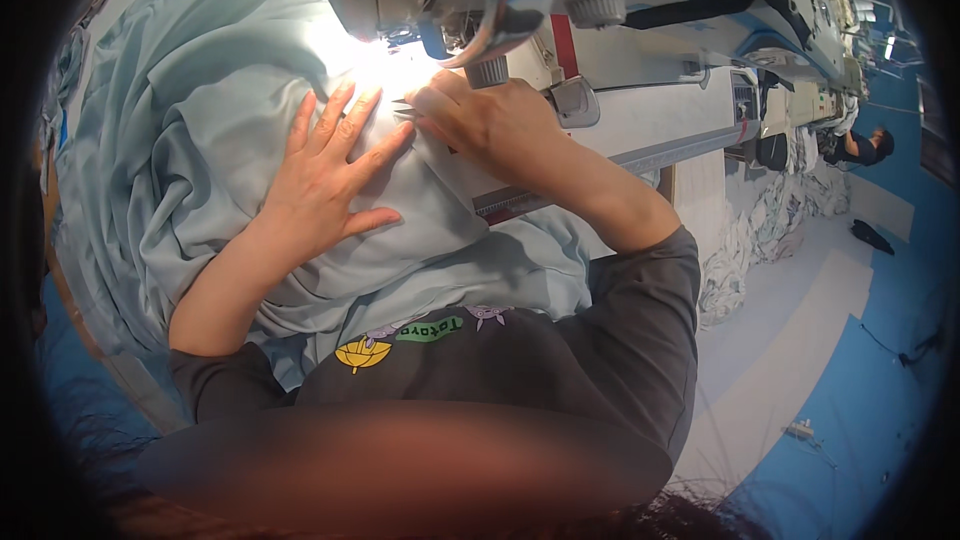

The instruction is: Sewing pieces of light blue fabric using an industrial sewing machine.

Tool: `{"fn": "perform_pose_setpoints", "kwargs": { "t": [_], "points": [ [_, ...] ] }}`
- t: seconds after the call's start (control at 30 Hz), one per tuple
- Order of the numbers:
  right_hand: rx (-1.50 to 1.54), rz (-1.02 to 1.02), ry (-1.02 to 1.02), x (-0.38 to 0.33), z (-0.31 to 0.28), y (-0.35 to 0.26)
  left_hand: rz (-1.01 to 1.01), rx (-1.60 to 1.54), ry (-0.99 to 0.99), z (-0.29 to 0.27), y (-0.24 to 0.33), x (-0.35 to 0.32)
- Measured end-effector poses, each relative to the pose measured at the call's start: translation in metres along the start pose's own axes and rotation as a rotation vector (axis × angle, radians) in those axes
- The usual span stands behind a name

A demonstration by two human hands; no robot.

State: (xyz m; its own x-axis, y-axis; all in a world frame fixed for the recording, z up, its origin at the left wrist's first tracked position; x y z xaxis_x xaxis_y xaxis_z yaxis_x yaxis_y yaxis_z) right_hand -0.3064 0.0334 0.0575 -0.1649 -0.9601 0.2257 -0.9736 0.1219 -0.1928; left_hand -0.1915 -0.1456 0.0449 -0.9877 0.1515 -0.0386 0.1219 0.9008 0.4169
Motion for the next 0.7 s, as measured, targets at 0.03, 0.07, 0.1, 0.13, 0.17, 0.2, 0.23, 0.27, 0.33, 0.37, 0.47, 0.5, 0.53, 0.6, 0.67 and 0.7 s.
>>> {"fn": "perform_pose_setpoints", "kwargs": {
  "t": [0.03,0.07,0.1,0.13,0.17,0.2,0.23,0.27,0.33,0.37,0.47,0.5,0.53,0.6,0.67,0.7],
  "points": [
    [0.004,-0.001,-0.004,0.0009,-0.0019,-0.0013,-0.004,-0.004,-0.002,0.0007,0.0001,-0.0003],
    [0.008,0.020,-0.041,0.0036,-0.0058,-0.0034,-0.004,-0.010,-0.001,0.0007,-0.0006,-0.0007],
    [0.012,0.042,-0.077,0.0052,-0.0074,-0.0043,-0.004,-0.016,0.000,0.0007,-0.0011,-0.0009],
    [0.015,0.043,-0.078,0.0053,-0.0066,-0.0041,-0.004,-0.018,-0.003,0.0008,-0.0012,-0.0010],
    [0.005,0.027,-0.093,0.0056,-0.0057,-0.0035,-0.007,-0.017,-0.001,0.0008,-0.0010,-0.0005],
    [-0.005,0.011,-0.108,0.0059,-0.0049,-0.0031,-0.009,-0.016,0.000,0.0008,-0.0011,-0.0001],
    [-0.003,0.011,-0.108,0.0062,-0.0047,-0.0029,-0.010,-0.016,-0.001,0.0007,-0.0017,0.0002],
    [0.013,0.020,-0.118,0.0063,-0.0050,-0.0030,-0.009,-0.017,-0.001,0.0007,-0.0016,0.0003],
    [0.030,0.029,-0.131,0.0065,-0.0053,-0.0030,-0.010,-0.019,-0.001,0.0001,-0.0015,0.0003],
    [0.021,0.016,-0.147,0.0069,-0.0050,-0.0032,-0.011,-0.016,-0.005,-0.0003,-0.0014,0.0003],
    [0.036,0.005,-0.149,0.0066,-0.0030,-0.0019,-0.011,-0.016,-0.008,0.0005,-0.0013,0.0011],
    [0.060,0.007,-0.133,0.0067,-0.0023,-0.0012,-0.010,-0.019,-0.008,0.0007,-0.0012,0.0011],
    [0.061,0.007,-0.133,0.0068,-0.0018,-0.0002,-0.011,-0.019,-0.008,0.0008,-0.0009,0.0012],
    [0.085,-0.039,-0.107,0.0077,-0.0016,0.0007,-0.008,-0.016,-0.004,0.0006,-0.0002,0.0011],
    [0.110,-0.043,-0.112,0.0091,-0.0026,0.0013,-0.011,-0.023,-0.008,0.0012,-0.0002,0.0008],
    [0.134,-0.046,-0.116,0.0096,-0.0026,0.0014,-0.012,-0.029,-0.012,0.0015,-0.0002,0.0005]
  ]
}}
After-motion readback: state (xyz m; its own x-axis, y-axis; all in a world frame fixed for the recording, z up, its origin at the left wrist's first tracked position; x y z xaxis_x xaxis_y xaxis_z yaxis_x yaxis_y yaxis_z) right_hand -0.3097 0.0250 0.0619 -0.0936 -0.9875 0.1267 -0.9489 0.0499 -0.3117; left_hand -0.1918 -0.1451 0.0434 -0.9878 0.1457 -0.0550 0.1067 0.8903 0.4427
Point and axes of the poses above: each hand's wrist, its own x-axis towards the middle knuckle, its own z-axis out of the palm, y = z × x, the point moved 2 cm from there along x, towards the middle knuckle, and after that the axes turned 13 degrees about -z, right-handed, at the moved point
